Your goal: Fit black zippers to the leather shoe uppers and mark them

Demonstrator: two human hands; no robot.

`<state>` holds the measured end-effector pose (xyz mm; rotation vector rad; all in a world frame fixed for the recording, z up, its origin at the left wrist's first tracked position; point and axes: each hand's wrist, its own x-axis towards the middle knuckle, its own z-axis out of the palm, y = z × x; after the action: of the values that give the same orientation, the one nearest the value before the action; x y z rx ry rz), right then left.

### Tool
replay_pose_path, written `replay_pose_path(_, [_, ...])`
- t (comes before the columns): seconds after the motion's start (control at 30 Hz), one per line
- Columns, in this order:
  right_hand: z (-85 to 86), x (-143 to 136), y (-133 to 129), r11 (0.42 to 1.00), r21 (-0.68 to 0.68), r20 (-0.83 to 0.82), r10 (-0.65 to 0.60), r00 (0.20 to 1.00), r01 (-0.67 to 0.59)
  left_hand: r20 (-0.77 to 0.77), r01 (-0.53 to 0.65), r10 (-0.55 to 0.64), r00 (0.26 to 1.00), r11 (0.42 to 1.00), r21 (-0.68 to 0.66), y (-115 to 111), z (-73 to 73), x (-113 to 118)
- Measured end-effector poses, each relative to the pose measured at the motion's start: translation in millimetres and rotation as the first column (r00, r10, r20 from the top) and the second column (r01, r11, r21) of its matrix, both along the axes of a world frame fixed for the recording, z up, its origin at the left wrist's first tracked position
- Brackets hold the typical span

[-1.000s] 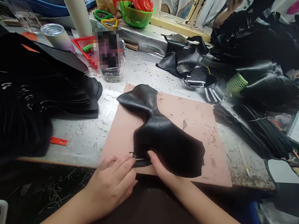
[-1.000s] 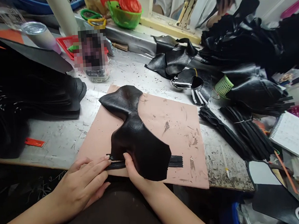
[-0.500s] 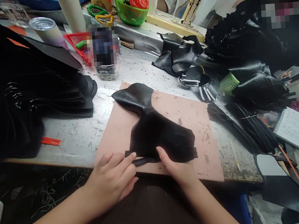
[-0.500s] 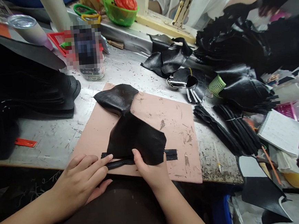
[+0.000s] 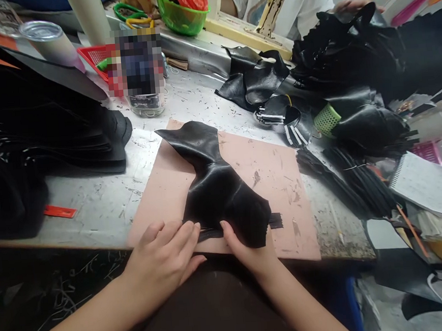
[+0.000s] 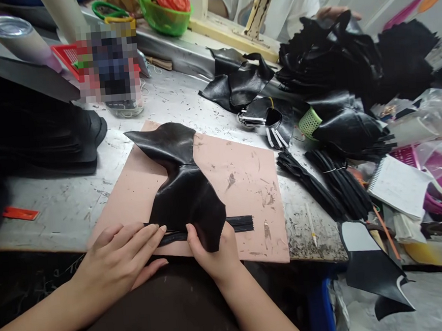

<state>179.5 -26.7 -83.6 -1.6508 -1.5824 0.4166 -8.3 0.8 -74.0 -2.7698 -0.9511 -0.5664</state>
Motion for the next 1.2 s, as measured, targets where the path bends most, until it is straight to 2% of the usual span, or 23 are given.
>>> replay_pose_path(0.13, [-5.2,2.0,-2.4,0.999,0.035,0.044,0.025,0.999,-0.026,-0.074,0.041,-0.039,0.996,0.999,0.032,2.3,6.3,5.0])
replay_pose_path(0.23, [-6.4,2.5,-3.4,0.999,0.024,0.027,0.043,0.999,-0.044,-0.13,0.024,-0.02,0.991,0.999,0.027,0.8,7.4,7.9])
replay_pose_path(0.43, [-3.6,3.0,-3.1,0.997,-0.006,-0.021,0.074,0.997,-0.075,-0.127,-0.043,0.037,0.991,0.998,-0.041,-3.6,2.4,9.6])
replay_pose_path(0.7, [-3.7,-3.8,-2.3,0.997,0.013,-0.038,0.081,0.996,-0.081,-0.193,-0.054,0.03,0.981,0.991,-0.12,-4.3,-1.5,4.6])
replay_pose_path(0.83, [5.0,2.7,1.4,0.992,0.009,-0.009,0.126,0.992,-0.126,-0.172,-0.069,0.047,0.984,0.99,-0.125,-3.0,-0.6,6.6])
replay_pose_path(0.9, [12.3,9.4,3.7,0.989,-0.033,0.014,0.145,0.989,-0.145,-0.145,-0.038,0.022,0.989,0.993,-0.113,-2.4,1.0,8.4])
replay_pose_path(1.03, [23.6,20.1,6.8,0.965,-0.197,-0.04,0.17,0.985,-0.174,-0.103,0.019,-0.03,0.994,0.994,-0.105,-1.2,2.3,11.5])
replay_pose_path(1.2, [21.1,22.8,7.5,0.963,-0.255,-0.048,0.083,0.995,-0.092,-0.095,0.025,-0.035,0.995,0.994,-0.105,1.1,0.4,13.5])
